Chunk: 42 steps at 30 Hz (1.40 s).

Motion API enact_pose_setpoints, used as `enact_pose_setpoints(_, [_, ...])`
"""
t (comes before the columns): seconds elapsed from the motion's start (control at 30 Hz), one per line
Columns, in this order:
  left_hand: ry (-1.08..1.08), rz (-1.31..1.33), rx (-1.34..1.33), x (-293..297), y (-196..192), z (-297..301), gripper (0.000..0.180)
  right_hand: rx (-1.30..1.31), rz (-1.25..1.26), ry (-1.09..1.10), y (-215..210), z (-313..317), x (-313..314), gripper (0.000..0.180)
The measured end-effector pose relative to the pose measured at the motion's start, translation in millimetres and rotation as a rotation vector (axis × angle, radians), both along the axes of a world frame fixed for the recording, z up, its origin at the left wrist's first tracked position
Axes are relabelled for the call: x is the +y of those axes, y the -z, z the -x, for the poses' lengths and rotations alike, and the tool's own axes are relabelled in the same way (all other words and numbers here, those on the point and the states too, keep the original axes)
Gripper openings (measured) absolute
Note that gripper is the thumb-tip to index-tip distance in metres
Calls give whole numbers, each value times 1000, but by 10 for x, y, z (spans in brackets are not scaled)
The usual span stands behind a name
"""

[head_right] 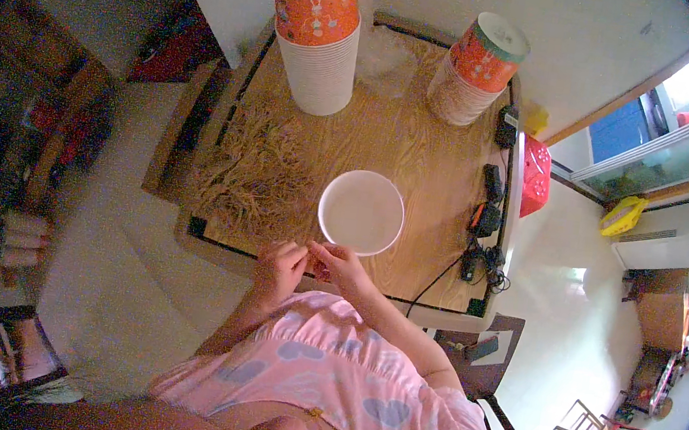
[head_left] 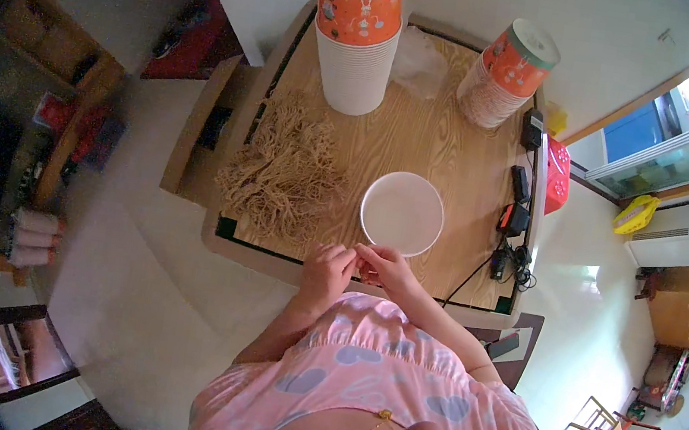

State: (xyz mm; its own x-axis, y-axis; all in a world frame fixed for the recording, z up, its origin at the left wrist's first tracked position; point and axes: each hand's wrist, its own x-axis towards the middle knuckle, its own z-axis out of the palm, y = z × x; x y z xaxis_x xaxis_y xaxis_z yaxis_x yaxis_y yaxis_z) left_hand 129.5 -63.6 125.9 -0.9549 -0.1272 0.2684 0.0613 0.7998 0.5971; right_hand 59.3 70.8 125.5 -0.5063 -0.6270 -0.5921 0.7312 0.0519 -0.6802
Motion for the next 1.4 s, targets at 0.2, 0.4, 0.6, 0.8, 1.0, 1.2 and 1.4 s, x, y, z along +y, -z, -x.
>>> enact_pose_setpoints(0.2, [-114, -347, 10, 243, 6, -70, 18, 47, 105, 191, 55, 66, 122, 19])
enact_pose_setpoints(0.4, [-75, -454, -1, 213, 122, -191, 10, -75, 351, 508, -155, 281, 323, 13])
enact_pose_setpoints(0.6, [-140, -387, -23, -68, 230, -206, 7, 27, 425, 632, -229, 484, 602, 9])
enact_pose_setpoints(0.8, [-157, -289, 9, -252, 256, -115, 5, 159, 387, 638, -241, 479, 582, 6])
enact_pose_setpoints(1.0, [8, -239, 26, -225, 5, 106, 43, 441, 190, 542, -183, 385, 545, 3])
enact_pose_setpoints(1.2, [319, -1026, 76, 323, -194, 490, 55, 550, 72, 446, -228, 109, 272, 3])
enact_pose_setpoints(1.4, [99, -1057, -53, 453, -6, 662, 13, 442, 86, 527, -179, 143, 402, 2])
